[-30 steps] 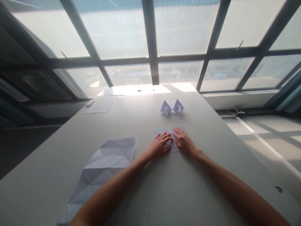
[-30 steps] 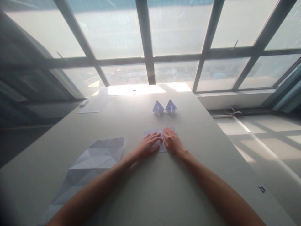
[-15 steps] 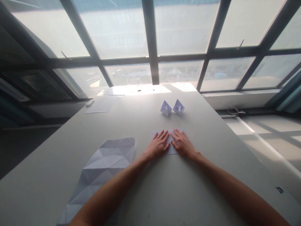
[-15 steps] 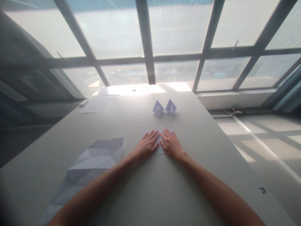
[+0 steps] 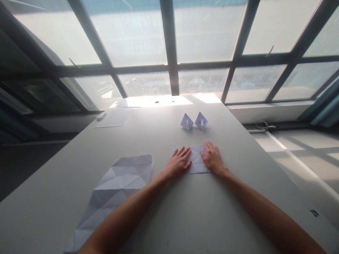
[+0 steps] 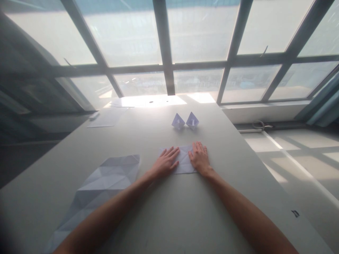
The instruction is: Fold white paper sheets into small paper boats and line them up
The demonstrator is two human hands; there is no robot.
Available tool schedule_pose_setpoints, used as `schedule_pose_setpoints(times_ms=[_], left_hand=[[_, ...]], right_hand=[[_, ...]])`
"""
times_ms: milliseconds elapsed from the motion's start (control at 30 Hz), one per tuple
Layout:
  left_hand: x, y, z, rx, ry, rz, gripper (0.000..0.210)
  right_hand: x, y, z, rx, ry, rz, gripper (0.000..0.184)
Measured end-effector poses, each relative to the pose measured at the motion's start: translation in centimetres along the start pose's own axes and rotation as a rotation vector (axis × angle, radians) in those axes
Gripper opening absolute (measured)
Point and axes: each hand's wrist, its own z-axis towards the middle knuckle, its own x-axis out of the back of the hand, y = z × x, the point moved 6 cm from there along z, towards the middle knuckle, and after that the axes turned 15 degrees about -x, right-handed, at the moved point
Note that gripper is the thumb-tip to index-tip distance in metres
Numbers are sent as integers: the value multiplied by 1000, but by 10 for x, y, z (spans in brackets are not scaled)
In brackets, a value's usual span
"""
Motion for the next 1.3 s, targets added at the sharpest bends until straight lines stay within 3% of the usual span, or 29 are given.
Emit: schedule_pose_setpoints(times_ms=[567, 767, 1067, 1300], left_hand=[[0, 0, 0, 5, 7, -2, 58], [-1, -1, 1, 12, 4, 15, 62], [-1, -2, 1, 12, 1, 23, 64], [-3, -2, 1, 15, 5, 16, 65]], right_hand=[[3, 0, 3, 46, 41, 212, 49], [14, -2, 3, 104, 117, 379, 51], [36, -7, -3, 67, 160, 589, 48], [38, -8, -7, 85, 62, 756, 48]])
